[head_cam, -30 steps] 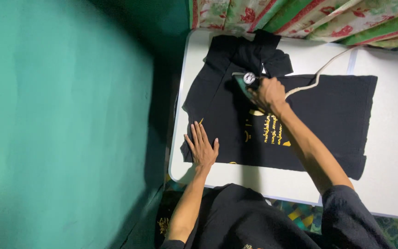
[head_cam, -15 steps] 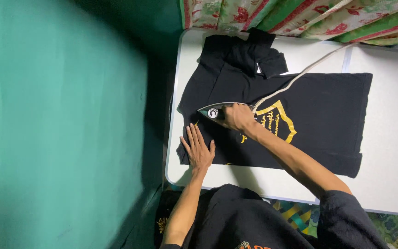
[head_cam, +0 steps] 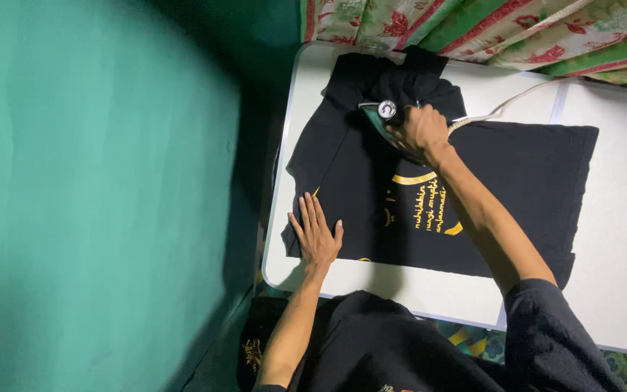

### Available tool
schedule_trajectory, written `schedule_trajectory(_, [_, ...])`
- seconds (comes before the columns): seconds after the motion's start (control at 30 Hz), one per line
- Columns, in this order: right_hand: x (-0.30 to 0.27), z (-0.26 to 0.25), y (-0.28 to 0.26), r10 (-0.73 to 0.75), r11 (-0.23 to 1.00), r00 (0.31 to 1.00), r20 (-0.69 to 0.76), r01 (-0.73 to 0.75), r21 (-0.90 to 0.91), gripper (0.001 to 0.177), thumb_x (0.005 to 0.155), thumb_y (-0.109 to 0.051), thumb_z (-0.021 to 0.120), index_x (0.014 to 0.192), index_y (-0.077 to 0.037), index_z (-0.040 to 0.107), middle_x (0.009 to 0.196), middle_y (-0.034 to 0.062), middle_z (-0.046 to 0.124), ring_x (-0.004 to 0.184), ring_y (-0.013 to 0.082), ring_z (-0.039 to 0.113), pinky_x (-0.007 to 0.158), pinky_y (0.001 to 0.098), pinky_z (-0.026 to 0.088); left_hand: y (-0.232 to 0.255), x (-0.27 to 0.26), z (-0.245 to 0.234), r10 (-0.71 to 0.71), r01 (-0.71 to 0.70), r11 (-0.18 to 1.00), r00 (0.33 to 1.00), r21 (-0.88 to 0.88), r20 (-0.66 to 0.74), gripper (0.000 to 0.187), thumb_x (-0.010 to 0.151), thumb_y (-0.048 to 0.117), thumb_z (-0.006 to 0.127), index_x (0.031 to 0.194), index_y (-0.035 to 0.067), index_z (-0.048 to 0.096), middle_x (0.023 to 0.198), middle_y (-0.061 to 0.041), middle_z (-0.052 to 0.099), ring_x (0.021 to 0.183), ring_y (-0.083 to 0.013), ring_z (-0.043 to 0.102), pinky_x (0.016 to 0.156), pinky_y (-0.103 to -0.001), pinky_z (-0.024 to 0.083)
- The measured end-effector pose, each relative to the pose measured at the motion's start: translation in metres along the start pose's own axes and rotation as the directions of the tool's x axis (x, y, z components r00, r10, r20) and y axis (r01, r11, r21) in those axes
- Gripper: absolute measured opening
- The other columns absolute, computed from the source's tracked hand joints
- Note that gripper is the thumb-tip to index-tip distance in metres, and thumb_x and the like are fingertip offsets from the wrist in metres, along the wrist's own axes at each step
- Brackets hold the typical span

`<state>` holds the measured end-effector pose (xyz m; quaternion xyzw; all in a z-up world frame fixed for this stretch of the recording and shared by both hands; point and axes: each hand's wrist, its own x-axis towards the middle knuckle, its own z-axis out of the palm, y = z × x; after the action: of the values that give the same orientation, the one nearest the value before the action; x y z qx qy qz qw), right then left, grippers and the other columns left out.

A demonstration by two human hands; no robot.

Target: Ironing a black t-shirt and then beginning to fold it on a table.

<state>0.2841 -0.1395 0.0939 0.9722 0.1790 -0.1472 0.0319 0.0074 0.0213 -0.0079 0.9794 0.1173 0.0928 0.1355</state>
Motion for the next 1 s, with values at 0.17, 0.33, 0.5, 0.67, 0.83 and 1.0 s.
schedule_trajectory(0.17, [-0.003, 0.023, 0.003, 0.023, 0.997, 0.999, 0.028, -0.025, 0.075, 0.033, 0.091, -0.015, 0.048, 0.097, 0.009, 0.070, 0.092, 0.0255, 0.066, 0.090, 0.0467, 0.072, 0.078, 0.0557, 0.060, -0.001, -0.002, 0.002, -0.008, 0.008, 1.000, 1.000, -0.001, 0.010, 0.076, 0.096, 0.044, 0.049, 0.152, -0.005, 0.035, 0.163, -0.025, 0.028, 0.153, -0.0372, 0.025, 0.121, -0.065, 0.009])
schedule_trajectory(0.33, [-0.050, 0.003, -0.043, -0.050, 0.997, 0.989, 0.140, 0.057, -0.047, 0.030, 0.091, -0.019, 0.053, 0.088, 0.000, 0.077, 0.085, 0.0193, 0.073, 0.086, 0.0364, 0.076, 0.074, 0.0489, 0.063, -0.001, -0.001, 0.004, -0.003, 0.002, 1.000, 0.999, 0.006, 0.036, 0.077, 0.096, 0.044, 0.050, 0.153, -0.005, 0.034, 0.164, -0.026, 0.027, 0.153, -0.0379, 0.023, 0.120, -0.066, 0.010])
schedule_trajectory(0.5, [-0.063, 0.064, -0.043, -0.315, 0.949, 0.949, -0.025, 0.315, 0.012, 0.026, 0.085, -0.021, 0.055, 0.068, -0.011, 0.072, 0.059, 0.0165, 0.069, 0.058, 0.0307, 0.073, 0.053, 0.0452, 0.059, 0.000, 0.000, 0.003, -0.002, 0.001, 0.999, 1.000, 0.035, 0.024, 0.076, 0.095, 0.044, 0.048, 0.151, -0.005, 0.036, 0.163, -0.026, 0.029, 0.153, -0.0374, 0.025, 0.121, -0.065, 0.009])
schedule_trajectory(0.67, [-0.028, 0.055, -0.013, -0.091, 0.996, 0.976, 0.197, 0.094, -0.004, 0.044, 0.089, -0.051, 0.057, 0.066, -0.015, 0.066, 0.060, 0.0079, 0.069, 0.057, 0.0271, 0.072, 0.058, 0.0429, 0.060, 0.001, 0.001, 0.001, 0.007, -0.008, 0.999, 1.000, 0.038, 0.025, 0.075, 0.096, 0.044, 0.047, 0.151, -0.006, 0.036, 0.162, -0.026, 0.030, 0.153, -0.0381, 0.026, 0.121, -0.065, 0.009])
schedule_trajectory(0.83, [0.001, 0.028, 0.024, 0.067, 0.997, 0.996, 0.066, -0.070, 0.045, 0.030, 0.089, -0.025, 0.059, 0.080, -0.004, 0.078, 0.073, 0.0193, 0.071, 0.076, 0.0413, 0.076, 0.064, 0.0535, 0.063, 0.001, 0.000, 0.000, 0.012, -0.012, 0.999, 1.000, 0.039, 0.014, 0.076, 0.095, 0.044, 0.048, 0.151, -0.006, 0.036, 0.163, -0.026, 0.029, 0.153, -0.0377, 0.025, 0.121, -0.065, 0.008])
schedule_trajectory(1.0, [-0.033, 0.000, 0.013, 0.090, 0.988, 0.994, 0.068, -0.098, 0.119, 0.035, 0.096, -0.020, 0.056, 0.098, 0.010, 0.074, 0.095, 0.0303, 0.069, 0.096, 0.0502, 0.072, 0.081, 0.0581, 0.060, 0.001, -0.002, 0.000, 0.023, -0.023, 0.999, 1.000, 0.033, -0.014, 0.077, 0.094, 0.043, 0.052, 0.152, -0.006, 0.036, 0.163, -0.026, 0.029, 0.153, -0.0380, 0.025, 0.121, -0.064, 0.010])
